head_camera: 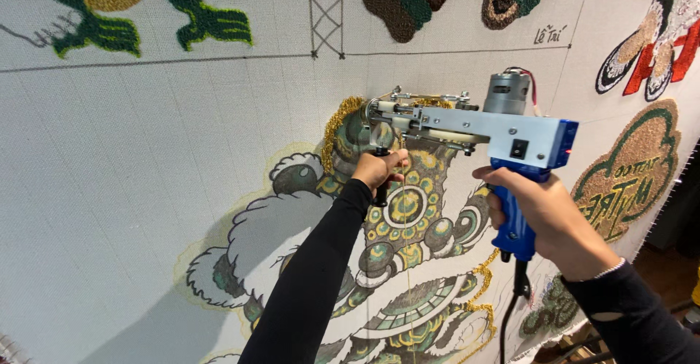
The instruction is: The person uses a tufting gun to apply colored yarn to a canvas following the outline of a lion dance head. They guide the machine with both hands along the fabric to fill in the design.
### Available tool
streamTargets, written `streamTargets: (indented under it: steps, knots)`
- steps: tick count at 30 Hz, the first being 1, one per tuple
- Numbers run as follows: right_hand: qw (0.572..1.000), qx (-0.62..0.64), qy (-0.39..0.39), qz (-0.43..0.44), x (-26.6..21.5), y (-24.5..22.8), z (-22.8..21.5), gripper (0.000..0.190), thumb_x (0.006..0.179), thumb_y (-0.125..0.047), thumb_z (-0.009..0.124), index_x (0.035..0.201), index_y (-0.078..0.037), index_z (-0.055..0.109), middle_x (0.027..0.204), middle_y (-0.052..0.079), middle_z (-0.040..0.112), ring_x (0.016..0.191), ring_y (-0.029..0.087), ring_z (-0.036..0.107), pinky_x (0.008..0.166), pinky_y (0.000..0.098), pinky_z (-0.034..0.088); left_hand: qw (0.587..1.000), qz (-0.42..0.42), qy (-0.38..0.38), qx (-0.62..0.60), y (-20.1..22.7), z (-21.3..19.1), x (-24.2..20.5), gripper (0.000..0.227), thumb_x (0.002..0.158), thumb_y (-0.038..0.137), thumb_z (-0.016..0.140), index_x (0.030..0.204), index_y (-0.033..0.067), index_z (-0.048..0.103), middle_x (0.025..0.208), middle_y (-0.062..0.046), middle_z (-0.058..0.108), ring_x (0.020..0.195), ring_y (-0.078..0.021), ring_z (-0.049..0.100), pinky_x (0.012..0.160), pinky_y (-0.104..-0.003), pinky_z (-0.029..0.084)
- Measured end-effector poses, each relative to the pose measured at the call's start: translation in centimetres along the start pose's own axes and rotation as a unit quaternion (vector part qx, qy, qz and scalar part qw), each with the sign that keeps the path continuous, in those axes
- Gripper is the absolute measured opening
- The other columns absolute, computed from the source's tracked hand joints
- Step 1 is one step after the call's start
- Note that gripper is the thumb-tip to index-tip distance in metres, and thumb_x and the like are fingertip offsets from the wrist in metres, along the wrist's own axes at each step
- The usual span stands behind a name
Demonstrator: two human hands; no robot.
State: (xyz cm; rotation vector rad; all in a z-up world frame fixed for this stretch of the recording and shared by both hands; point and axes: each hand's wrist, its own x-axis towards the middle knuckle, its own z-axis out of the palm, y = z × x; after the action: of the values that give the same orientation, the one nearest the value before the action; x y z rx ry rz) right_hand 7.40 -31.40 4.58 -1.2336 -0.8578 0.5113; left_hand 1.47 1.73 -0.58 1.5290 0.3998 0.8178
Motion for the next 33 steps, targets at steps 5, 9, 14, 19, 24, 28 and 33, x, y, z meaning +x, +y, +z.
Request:
streamTargets:
  steps: [5, 9, 14, 19, 24, 28, 33]
  knots:
    - [1.0, 0.005, -0.004, -0.015, 0.6, 0.3, 1.1, 0.02, 0.088, -0.017, 0.067, 0.096, 0.002, 0.068, 0.063, 0.009, 0.056, 0.049, 0.019, 0.053, 0.046, 0.0336, 0.044, 0.999, -0.014, 0.006, 0.028, 1.5, -0.8, -0.8, 0.033, 0.09, 0.034, 0.076, 0.102, 0.0026, 0.075, 0.094, -0.003, 0.077, 0.059, -0.0134, 0.069, 0.045, -0.028, 0.041]
    - [1.0, 0.01, 0.013, -0.01, 1.1, 0.4, 1.7, 0.018, 0.085, -0.016, 0.068, 0.091, 0.001, 0.064, 0.063, 0.009, 0.056, 0.05, 0.02, 0.053, 0.046, 0.0341, 0.043, 0.999, -0.019, 0.008, 0.026, 2.1, -1.1, -0.9, 0.037, 0.091, 0.036, 0.075, 0.106, 0.0026, 0.075, 0.094, -0.003, 0.078, 0.059, -0.0141, 0.069, 0.044, -0.029, 0.041]
    - [1.0, 0.013, 0.007, -0.006, 1.6, 0.3, 2.2, 0.018, 0.086, -0.017, 0.067, 0.091, 0.0, 0.064, 0.063, 0.008, 0.055, 0.05, 0.019, 0.052, 0.045, 0.0344, 0.042, 1.0, 0.003, 0.0, 0.019, 2.4, -1.5, -0.2, 0.04, 0.089, 0.04, 0.075, 0.106, 0.0036, 0.075, 0.099, -0.003, 0.077, 0.058, -0.0154, 0.069, 0.042, -0.03, 0.039]
    - [1.0, 0.024, 0.004, -0.007, 2.1, 0.1, 2.2, 0.018, 0.087, -0.017, 0.066, 0.091, 0.0, 0.064, 0.063, 0.008, 0.054, 0.05, 0.019, 0.052, 0.046, 0.0338, 0.043, 1.0, 0.0, 0.004, 0.026, 2.5, -1.6, 0.9, 0.044, 0.088, 0.043, 0.074, 0.109, 0.0045, 0.075, 0.107, -0.003, 0.078, 0.059, -0.014, 0.069, 0.042, -0.03, 0.04]
    - [0.999, 0.03, 0.01, 0.0, 2.7, 0.7, 1.9, 0.018, 0.088, -0.017, 0.066, 0.092, 0.001, 0.064, 0.063, 0.008, 0.054, 0.051, 0.02, 0.052, 0.046, 0.0343, 0.042, 0.999, 0.018, 0.006, 0.039, 2.3, -2.0, 1.9, 0.049, 0.09, 0.044, 0.076, 0.115, 0.0013, 0.074, 0.113, -0.008, 0.078, 0.063, -0.0159, 0.072, 0.044, -0.03, 0.044]
    - [1.0, 0.023, 0.015, 0.014, 2.5, 0.7, 1.1, 0.022, 0.088, -0.017, 0.066, 0.099, 0.002, 0.068, 0.063, 0.006, 0.054, 0.051, 0.019, 0.051, 0.046, 0.0338, 0.042, 0.999, 0.009, -0.04, 0.034, 2.9, -1.3, 0.6, 0.057, 0.084, 0.044, 0.076, 0.134, 0.0175, 0.069, 0.125, -0.005, 0.072, 0.071, -0.0147, 0.074, 0.046, -0.027, 0.041]
    - [1.0, 0.022, -0.021, 0.008, 2.0, 0.3, -1.4, 0.031, 0.088, -0.017, 0.063, 0.11, 0.004, 0.072, 0.062, 0.005, 0.052, 0.05, 0.016, 0.05, 0.047, 0.0308, 0.041, 0.992, 0.027, -0.113, 0.045, 4.3, 0.3, -1.6, 0.062, 0.086, 0.045, 0.072, 0.141, 0.0201, 0.058, 0.132, -0.004, 0.069, 0.076, -0.0152, 0.074, 0.051, -0.027, 0.047]
